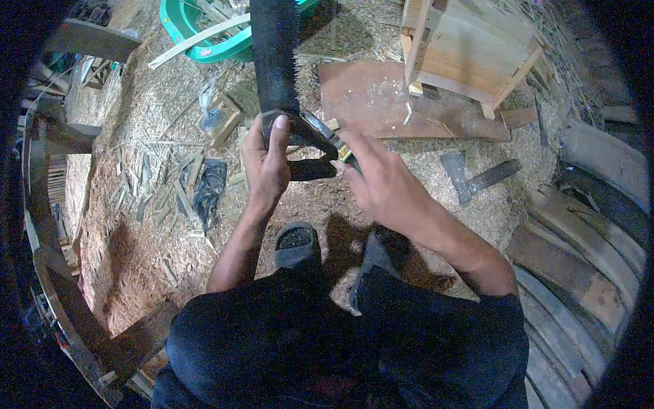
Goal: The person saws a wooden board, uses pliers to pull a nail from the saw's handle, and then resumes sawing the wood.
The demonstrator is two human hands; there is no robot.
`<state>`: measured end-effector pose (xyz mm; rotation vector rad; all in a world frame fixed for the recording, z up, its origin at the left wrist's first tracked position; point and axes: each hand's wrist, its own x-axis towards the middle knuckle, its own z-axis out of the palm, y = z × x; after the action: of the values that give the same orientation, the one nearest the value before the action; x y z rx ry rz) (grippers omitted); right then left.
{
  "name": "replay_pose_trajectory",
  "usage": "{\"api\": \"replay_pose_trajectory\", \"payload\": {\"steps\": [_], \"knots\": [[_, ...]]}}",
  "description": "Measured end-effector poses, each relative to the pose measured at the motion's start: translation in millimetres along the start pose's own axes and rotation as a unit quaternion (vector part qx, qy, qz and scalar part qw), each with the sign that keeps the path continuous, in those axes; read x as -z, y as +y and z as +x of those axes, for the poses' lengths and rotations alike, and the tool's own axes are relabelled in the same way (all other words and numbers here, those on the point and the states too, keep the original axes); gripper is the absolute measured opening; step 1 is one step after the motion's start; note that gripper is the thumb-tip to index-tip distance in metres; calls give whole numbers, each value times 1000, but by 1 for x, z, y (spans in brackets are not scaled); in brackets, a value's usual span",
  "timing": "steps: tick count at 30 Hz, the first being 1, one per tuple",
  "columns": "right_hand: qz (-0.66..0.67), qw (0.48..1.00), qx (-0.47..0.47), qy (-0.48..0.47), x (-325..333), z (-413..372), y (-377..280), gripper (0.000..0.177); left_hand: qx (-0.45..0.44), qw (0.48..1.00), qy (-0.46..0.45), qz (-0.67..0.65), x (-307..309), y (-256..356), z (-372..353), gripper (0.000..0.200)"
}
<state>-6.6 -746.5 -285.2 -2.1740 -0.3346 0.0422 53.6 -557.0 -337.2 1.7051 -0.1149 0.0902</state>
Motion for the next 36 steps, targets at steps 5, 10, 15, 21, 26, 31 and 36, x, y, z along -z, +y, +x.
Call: {"api": "replay_pose_trajectory", "payload": {"steps": [5,10,15,21,26,31,36], "knots": [[42,998,-41,-32,9,2,-9,35,14,1000,-14,-15,3,3,-2,26],[58,994,-77,-56,14,0,-13,29,4,999,-26,-44,5,3,-4,26],[77,987,-99,-103,26,3,-19,29,1,997,-39,-61,8,4,-6,27],[141,969,-139,-144,36,2,-20,32,-26,995,-65,-76,14,-1,-6,28],[158,957,-170,-171,46,0,-23,41,-42,995,-51,-78,10,5,-5,32],[173,960,-163,-146,51,3,-9,45,65,985,-64,-145,4,-1,-2,34],[131,983,-82,-95,45,-3,-8,44,66,983,-54,-160,2,-5,-1,34]]}}
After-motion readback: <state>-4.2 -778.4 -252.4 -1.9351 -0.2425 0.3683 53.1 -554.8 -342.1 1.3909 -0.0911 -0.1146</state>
